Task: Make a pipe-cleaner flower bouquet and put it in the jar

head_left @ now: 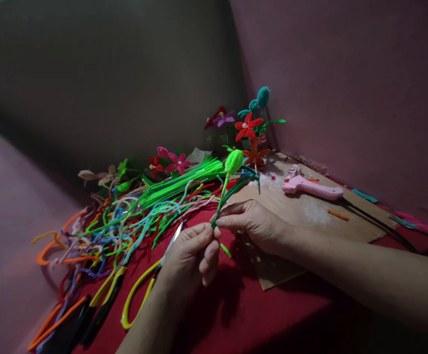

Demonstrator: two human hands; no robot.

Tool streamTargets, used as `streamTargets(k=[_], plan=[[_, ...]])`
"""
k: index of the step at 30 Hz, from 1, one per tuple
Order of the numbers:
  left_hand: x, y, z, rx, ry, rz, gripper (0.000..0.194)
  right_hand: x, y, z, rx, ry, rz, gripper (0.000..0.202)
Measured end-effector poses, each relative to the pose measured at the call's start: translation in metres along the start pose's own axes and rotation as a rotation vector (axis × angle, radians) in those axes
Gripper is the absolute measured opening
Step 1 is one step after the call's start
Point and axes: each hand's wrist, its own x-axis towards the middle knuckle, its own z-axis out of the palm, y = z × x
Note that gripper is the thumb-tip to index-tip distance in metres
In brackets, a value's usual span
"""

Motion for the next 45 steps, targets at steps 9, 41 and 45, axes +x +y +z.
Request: streamTargets(k=[9,41,45], plan=[[-0.003,-0.003,0.003,0.906,0.357,0.427,0.030,0.001,-0.003,0.002,0.001,0.151,0.030,0.010],[-0.004,0.002,0.002,0.152,0.041,-0.032,0.019,0.000,0.006,0.000,-0.001,-0.067,-0.092,0.017],[-0.004,-0.008,0.004,0.845,0.319,0.465,0.014,0.001,0.007,0.000,-0.079,0.054,-0.074,0.017]])
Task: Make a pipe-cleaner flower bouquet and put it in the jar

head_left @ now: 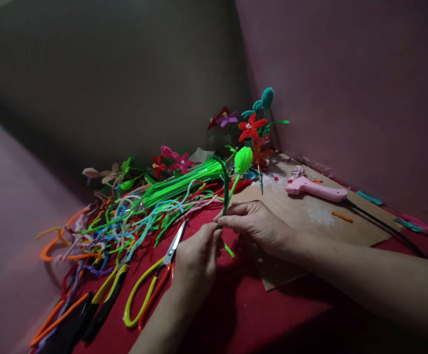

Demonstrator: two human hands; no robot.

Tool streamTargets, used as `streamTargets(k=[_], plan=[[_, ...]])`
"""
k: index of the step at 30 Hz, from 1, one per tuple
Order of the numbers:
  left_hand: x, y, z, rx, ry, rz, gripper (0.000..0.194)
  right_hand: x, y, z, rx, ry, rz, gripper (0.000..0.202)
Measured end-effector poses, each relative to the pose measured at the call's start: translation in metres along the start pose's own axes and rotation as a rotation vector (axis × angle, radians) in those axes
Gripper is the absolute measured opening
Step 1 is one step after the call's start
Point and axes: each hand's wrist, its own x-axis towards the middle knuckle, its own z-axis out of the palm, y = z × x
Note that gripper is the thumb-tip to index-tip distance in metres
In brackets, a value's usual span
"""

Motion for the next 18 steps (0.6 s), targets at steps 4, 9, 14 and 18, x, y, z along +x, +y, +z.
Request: streamTargets(k=[4,9,14,18], plan=[[-0.002,-0.002,0.001,0.251,0.054,0.188,0.011,0.000,-0.002,0.001,-0.033,-0.011,0.011,0.014],[0.001,0.007,-0.008,-0.282,-0.134,-0.209,0.014,-0.001,-0.004,0.001,0.010,-0.093,-0.055,0.009],[0.004,0.006,-0.010,-0.768,-0.268,-0.442,0.012,-0.001,-0.004,0.000,0.075,-0.089,-0.040,0.005],[0.004,0.000,-0.011,-1.024,-0.408,-0.495,0.010,-0.001,-0.005,-0.001,0.137,-0.177,-0.014,0.009]])
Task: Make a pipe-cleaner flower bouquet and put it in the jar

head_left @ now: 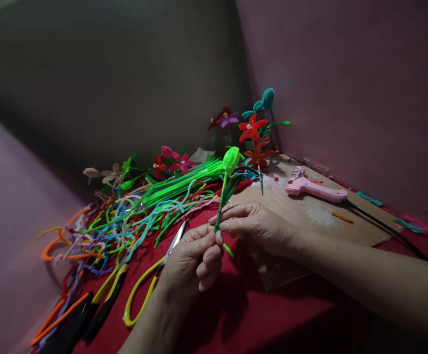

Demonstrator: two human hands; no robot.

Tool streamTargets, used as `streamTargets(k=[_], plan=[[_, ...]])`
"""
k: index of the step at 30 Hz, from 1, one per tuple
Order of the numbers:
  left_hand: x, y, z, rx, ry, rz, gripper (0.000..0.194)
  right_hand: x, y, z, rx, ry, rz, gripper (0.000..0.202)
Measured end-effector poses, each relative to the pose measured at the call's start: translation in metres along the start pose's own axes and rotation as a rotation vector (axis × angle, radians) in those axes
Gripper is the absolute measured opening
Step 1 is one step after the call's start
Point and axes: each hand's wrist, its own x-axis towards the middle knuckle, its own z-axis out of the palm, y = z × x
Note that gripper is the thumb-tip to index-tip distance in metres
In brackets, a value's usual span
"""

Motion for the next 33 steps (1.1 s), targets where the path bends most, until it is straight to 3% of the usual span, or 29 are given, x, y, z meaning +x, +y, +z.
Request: streamTargets(k=[4,7,12,15,18,21,24,27,30,33], plan=[[-0.001,0.000,0.001,0.097,-0.005,0.015,0.014,0.000,-0.001,-0.002,-0.003,-0.029,0.037,0.009],[-0.003,-0.001,0.006,0.456,0.121,0.129,0.021,0.000,-0.001,-0.002,-0.041,0.034,0.072,0.008],[-0.005,-0.009,0.008,1.371,0.413,0.648,0.018,0.000,-0.002,0.001,-0.032,0.159,0.124,0.008],[-0.003,-0.016,0.003,1.723,0.529,0.890,0.022,0.000,-0.001,0.002,-0.011,0.204,0.127,0.006],[-0.001,-0.020,-0.001,1.936,0.549,0.952,0.021,0.000,0.000,0.002,-0.008,0.233,0.150,0.006],[0.001,-0.022,-0.005,2.042,0.523,0.918,0.015,0.001,0.001,0.004,-0.030,0.262,0.184,0.008],[0.001,-0.021,-0.006,1.961,0.500,0.867,0.015,0.000,-0.001,0.007,-0.069,0.303,0.190,0.010],[-0.001,-0.017,0.000,1.640,0.486,0.799,0.013,-0.001,-0.003,0.008,-0.096,0.274,0.161,0.010],[-0.003,-0.009,0.009,1.145,0.449,0.544,0.012,-0.002,-0.005,0.006,-0.112,0.181,0.123,0.010],[-0.003,-0.003,0.012,0.592,0.316,0.237,0.013,-0.003,-0.005,0.003,-0.174,0.118,0.092,0.006]])
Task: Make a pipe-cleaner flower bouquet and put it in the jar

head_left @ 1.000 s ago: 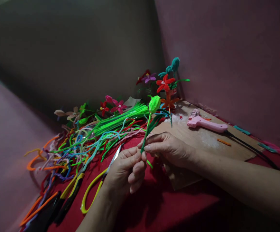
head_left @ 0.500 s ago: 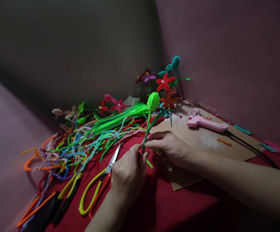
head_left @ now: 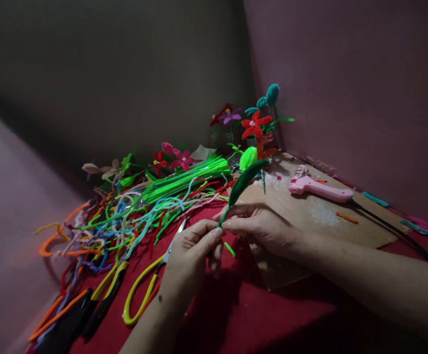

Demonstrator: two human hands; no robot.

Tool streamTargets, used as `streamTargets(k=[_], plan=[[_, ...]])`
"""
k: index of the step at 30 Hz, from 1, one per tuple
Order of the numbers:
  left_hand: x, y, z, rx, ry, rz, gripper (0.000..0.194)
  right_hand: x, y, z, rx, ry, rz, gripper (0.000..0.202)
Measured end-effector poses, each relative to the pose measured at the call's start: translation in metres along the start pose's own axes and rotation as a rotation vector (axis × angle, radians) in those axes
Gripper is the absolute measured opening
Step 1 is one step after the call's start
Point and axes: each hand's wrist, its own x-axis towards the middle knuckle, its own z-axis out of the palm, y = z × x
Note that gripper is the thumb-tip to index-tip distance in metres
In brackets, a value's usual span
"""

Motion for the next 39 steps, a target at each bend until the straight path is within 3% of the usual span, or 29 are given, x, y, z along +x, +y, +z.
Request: streamTargets(k=[4,7,9,11,13,18,21,23,27,29,34,39], plan=[[0.005,-0.004,-0.006,-0.497,-0.214,-0.183,0.009,0.002,0.002,-0.002,0.072,-0.047,-0.005,0.012],[0.008,-0.008,-0.007,-0.648,-0.316,-0.211,0.008,0.004,0.004,-0.002,0.150,-0.088,-0.022,0.012],[0.009,-0.009,-0.006,-0.646,-0.320,-0.214,0.009,0.005,0.005,-0.003,0.167,-0.103,-0.024,0.010],[0.008,-0.008,-0.004,-0.528,-0.269,-0.204,0.011,0.005,0.005,-0.003,0.160,-0.063,0.010,0.008],[0.007,-0.007,-0.002,-0.261,-0.169,-0.126,0.016,0.005,0.004,-0.003,0.118,-0.003,0.050,0.009],[0.006,-0.017,-0.004,0.650,0.176,0.404,0.013,0.003,0.005,-0.002,0.092,0.072,0.101,0.012],[0.006,-0.021,-0.005,0.785,0.193,0.492,0.012,0.002,0.008,0.000,0.099,0.088,0.128,0.014],[0.005,-0.019,-0.003,0.660,0.142,0.391,0.015,0.001,0.009,0.001,0.121,0.070,0.144,0.018],[0.002,-0.008,0.002,0.190,0.025,0.052,0.020,0.001,0.007,0.002,0.206,-0.009,0.150,0.028],[0.002,-0.004,0.001,0.013,-0.038,-0.054,0.021,0.001,0.006,0.001,0.230,-0.012,0.147,0.035],[0.005,-0.009,-0.011,-0.368,-0.270,-0.202,0.016,0.002,0.006,-0.001,0.173,-0.008,0.158,0.032],[0.005,-0.021,-0.013,-0.716,-0.551,-0.227,0.014,-0.002,0.000,0.001,0.257,-0.185,0.063,0.016]])
